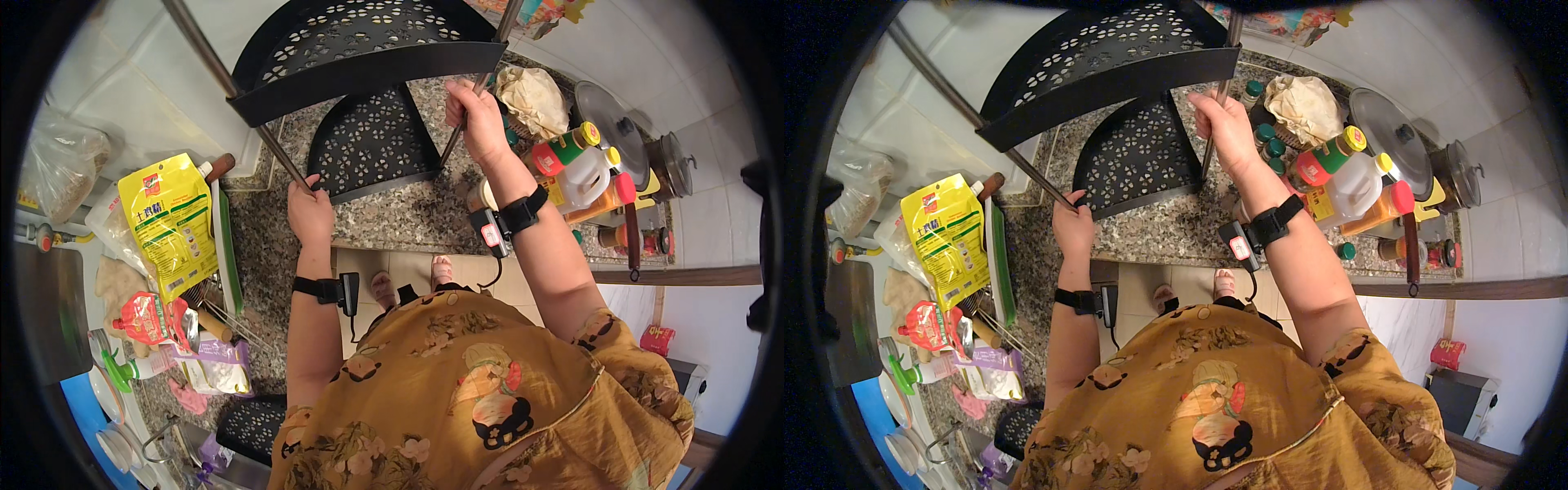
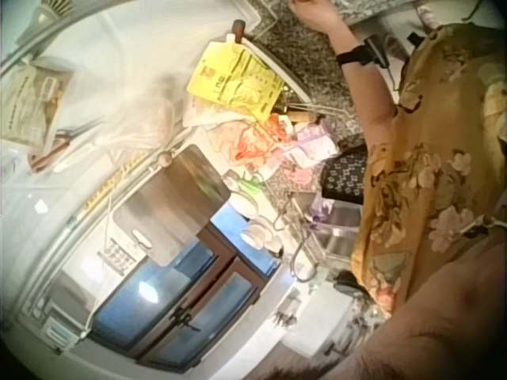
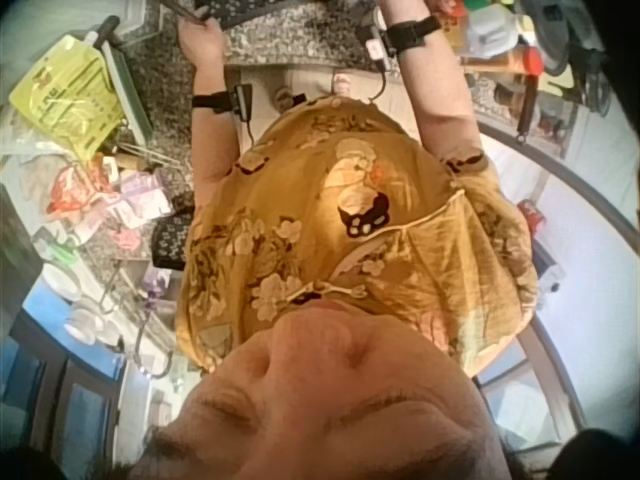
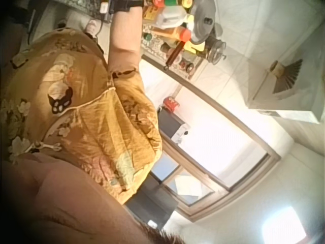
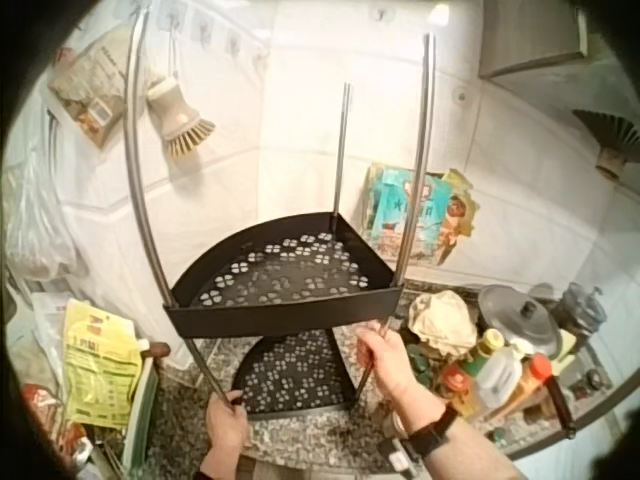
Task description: The person wipes a black perforated shelf tray with a pink cloth, then inserts metal rods into the tray and attaches it to a corner shelf unit. The person repeats the process with a second tray, assembling the corner shelf.
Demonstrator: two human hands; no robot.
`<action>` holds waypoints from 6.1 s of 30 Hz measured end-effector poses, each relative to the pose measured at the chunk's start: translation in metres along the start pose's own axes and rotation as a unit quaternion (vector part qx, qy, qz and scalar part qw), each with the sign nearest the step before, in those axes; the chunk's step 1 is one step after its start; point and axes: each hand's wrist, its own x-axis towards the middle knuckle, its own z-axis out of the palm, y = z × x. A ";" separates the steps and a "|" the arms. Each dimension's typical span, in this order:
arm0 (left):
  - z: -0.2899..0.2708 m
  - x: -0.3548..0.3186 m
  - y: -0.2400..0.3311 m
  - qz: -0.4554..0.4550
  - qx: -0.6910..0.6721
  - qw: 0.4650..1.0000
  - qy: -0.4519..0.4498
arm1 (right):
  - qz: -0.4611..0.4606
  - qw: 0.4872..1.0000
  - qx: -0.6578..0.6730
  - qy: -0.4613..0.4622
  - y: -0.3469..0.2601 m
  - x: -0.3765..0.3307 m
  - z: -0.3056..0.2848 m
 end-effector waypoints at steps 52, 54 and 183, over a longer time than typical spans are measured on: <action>0.097 -0.031 0.036 0.391 0.103 0.914 -0.028 | 0.110 0.961 -0.231 0.106 0.088 -0.070 0.062; 0.096 -0.030 0.037 0.365 0.151 0.917 -0.052 | 0.113 0.966 -0.213 0.092 0.089 -0.068 0.063; 0.011 0.015 0.029 0.388 0.131 0.893 -0.186 | -0.082 0.878 -0.379 -0.280 0.059 -0.049 0.025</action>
